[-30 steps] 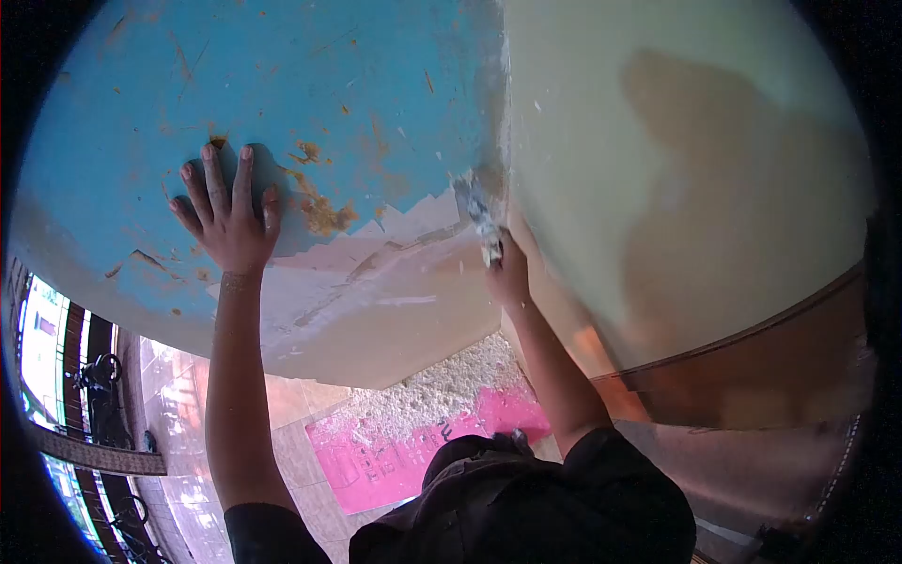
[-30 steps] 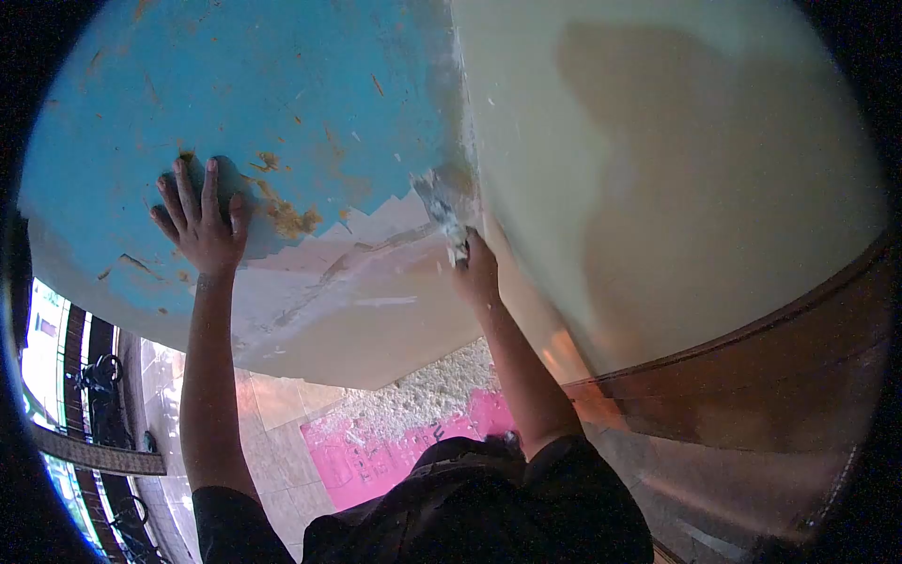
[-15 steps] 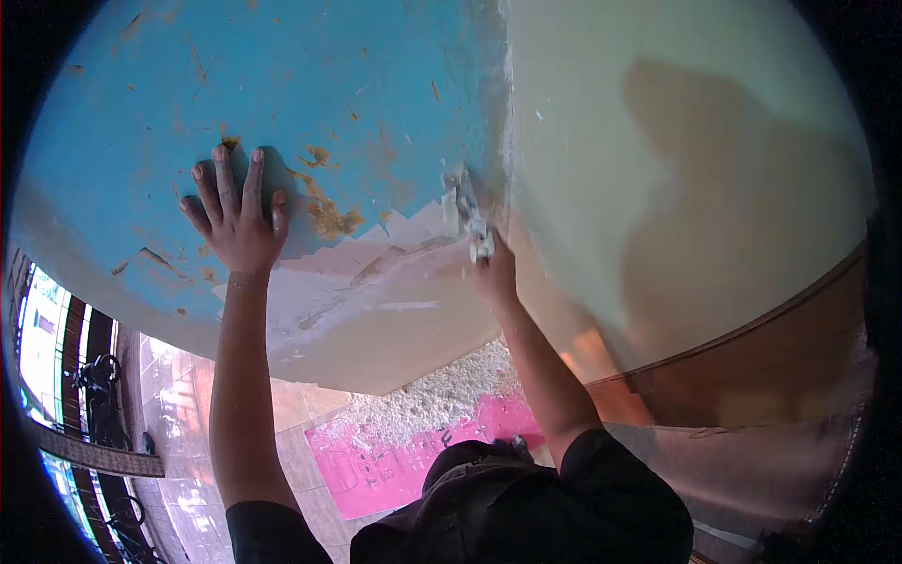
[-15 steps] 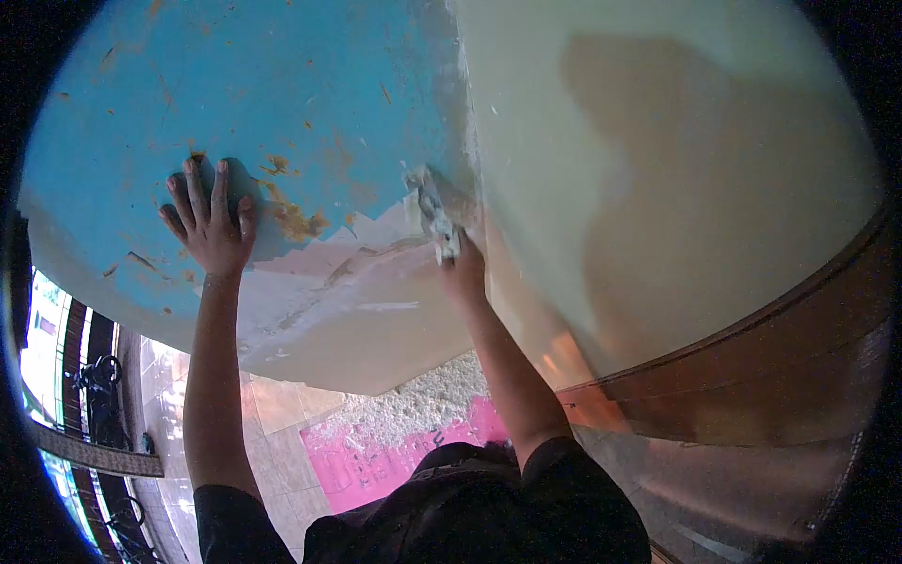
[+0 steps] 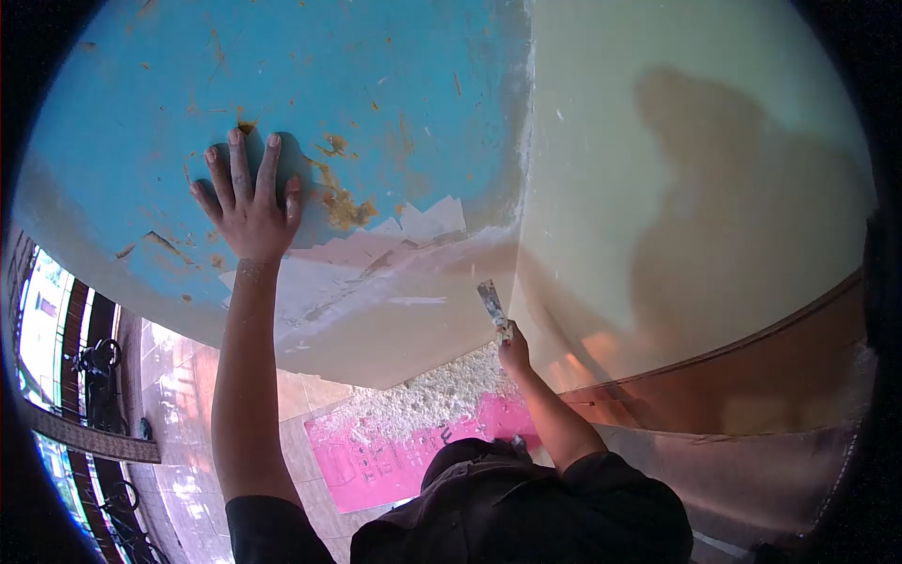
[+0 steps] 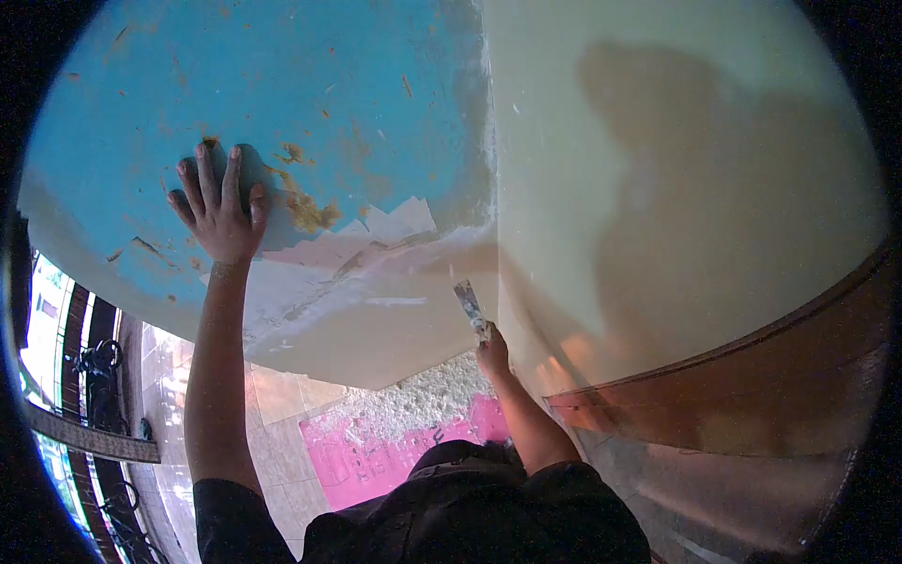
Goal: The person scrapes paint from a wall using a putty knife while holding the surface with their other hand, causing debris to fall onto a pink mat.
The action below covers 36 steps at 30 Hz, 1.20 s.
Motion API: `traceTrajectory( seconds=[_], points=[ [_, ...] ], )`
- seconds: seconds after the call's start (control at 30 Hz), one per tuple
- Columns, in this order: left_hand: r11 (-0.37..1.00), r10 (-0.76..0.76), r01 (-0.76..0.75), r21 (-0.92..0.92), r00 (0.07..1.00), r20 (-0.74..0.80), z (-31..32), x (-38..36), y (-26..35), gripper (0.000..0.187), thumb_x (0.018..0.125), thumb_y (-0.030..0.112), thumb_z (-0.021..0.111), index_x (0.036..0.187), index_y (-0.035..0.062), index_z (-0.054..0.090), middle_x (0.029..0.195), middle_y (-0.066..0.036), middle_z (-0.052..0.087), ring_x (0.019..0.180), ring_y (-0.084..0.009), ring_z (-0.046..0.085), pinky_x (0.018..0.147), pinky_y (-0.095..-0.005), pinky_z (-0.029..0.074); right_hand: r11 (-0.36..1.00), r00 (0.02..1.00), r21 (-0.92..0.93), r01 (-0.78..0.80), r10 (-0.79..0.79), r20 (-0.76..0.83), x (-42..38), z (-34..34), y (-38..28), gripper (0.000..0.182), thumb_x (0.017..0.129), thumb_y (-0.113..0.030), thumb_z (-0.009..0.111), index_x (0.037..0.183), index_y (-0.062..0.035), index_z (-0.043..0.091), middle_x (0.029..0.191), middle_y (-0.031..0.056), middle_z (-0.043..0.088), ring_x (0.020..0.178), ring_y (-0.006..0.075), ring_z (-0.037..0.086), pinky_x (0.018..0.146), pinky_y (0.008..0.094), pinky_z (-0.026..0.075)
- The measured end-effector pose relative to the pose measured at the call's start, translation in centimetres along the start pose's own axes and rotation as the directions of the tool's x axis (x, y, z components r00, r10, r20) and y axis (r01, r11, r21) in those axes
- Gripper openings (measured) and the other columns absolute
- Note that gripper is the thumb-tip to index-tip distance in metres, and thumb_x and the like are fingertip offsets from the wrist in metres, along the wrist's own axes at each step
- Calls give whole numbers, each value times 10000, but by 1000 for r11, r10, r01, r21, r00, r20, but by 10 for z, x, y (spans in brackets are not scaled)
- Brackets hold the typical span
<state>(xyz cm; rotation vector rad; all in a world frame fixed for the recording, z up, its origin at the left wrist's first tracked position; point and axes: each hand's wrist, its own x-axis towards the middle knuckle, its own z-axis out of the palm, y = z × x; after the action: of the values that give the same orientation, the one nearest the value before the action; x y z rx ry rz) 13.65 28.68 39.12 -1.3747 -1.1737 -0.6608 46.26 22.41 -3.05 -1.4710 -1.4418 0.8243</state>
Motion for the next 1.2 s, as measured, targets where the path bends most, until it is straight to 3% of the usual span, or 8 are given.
traceTrajectory(
  seconds=[0.07,0.4,0.57,0.77,0.87,0.93,1.07,1.2],
  points=[
    [1000,2,-2,-1,1000,-4,0,0,0,492,916,488,447,1361,288,513,1494,-97,372,1404,-366,270,1104,-611,110,999,998,-12,42,-43,-55,2,4,-8,255,877,-36,484,1122,-83,539,944,194,636,919,375,628,766,440,485],
    [1000,-3,3,-17,1000,27,-2,0,0,493,916,495,451,1359,290,514,1516,-86,334,1410,-363,255,1105,-609,104,919,923,119,377,-362,-126,129,-75,-287,279,866,-59,526,1139,-6,541,974,261,623,938,453,584,765,470,471],
    [1000,3,-3,-15,1000,6,0,-1,-1,490,918,495,449,1360,294,513,1504,-95,355,1405,-369,263,1104,-610,104,926,926,105,363,-345,-154,107,-52,-204,262,882,-107,550,1129,-20,533,979,257,620,936,458,582,773,484,464],
    [1000,6,-6,-18,1000,-2,0,-1,0,484,919,494,447,1355,295,519,1499,-101,363,1399,-372,274,1099,-618,108,997,1000,-75,26,-26,-4,4,-8,-3,269,940,-228,528,1145,-55,549,963,209,644,939,396,623,767,436,489],
    [1000,-8,8,11,999,36,-2,-1,1,483,919,493,448,1353,293,521,1498,-102,363,1398,-373,274,1096,-623,113,994,994,-51,-91,94,48,-3,-13,-19,307,837,-34,542,1143,-57,538,1004,228,629,987,414,596,812,479,477],
    [1000,-4,4,6,1000,27,-1,-2,0,487,916,494,451,1354,292,520,1499,-103,361,1399,-374,273,1095,-625,114,994,992,-46,98,-101,-75,33,2,-24,365,808,-19,549,1171,-53,535,995,238,629,967,421,602,802,489,476],
    [1000,0,1,-13,1000,9,0,-1,0,496,909,493,461,1357,288,517,1504,-101,352,1400,-373,269,1096,-626,115,959,959,102,265,-251,-136,100,-35,-202,367,786,-9,537,1153,-25,540,976,248,625,950,429,605,781,480,475],
    [1000,-3,3,-6,1000,12,-1,-1,0,500,909,496,459,1361,289,512,1507,-98,348,1402,-373,265,1096,-628,115,944,948,110,310,-299,-104,116,-63,-264,327,816,-47,549,1142,-20,539,977,245,627,938,426,607,781,460,479]
  ],
)
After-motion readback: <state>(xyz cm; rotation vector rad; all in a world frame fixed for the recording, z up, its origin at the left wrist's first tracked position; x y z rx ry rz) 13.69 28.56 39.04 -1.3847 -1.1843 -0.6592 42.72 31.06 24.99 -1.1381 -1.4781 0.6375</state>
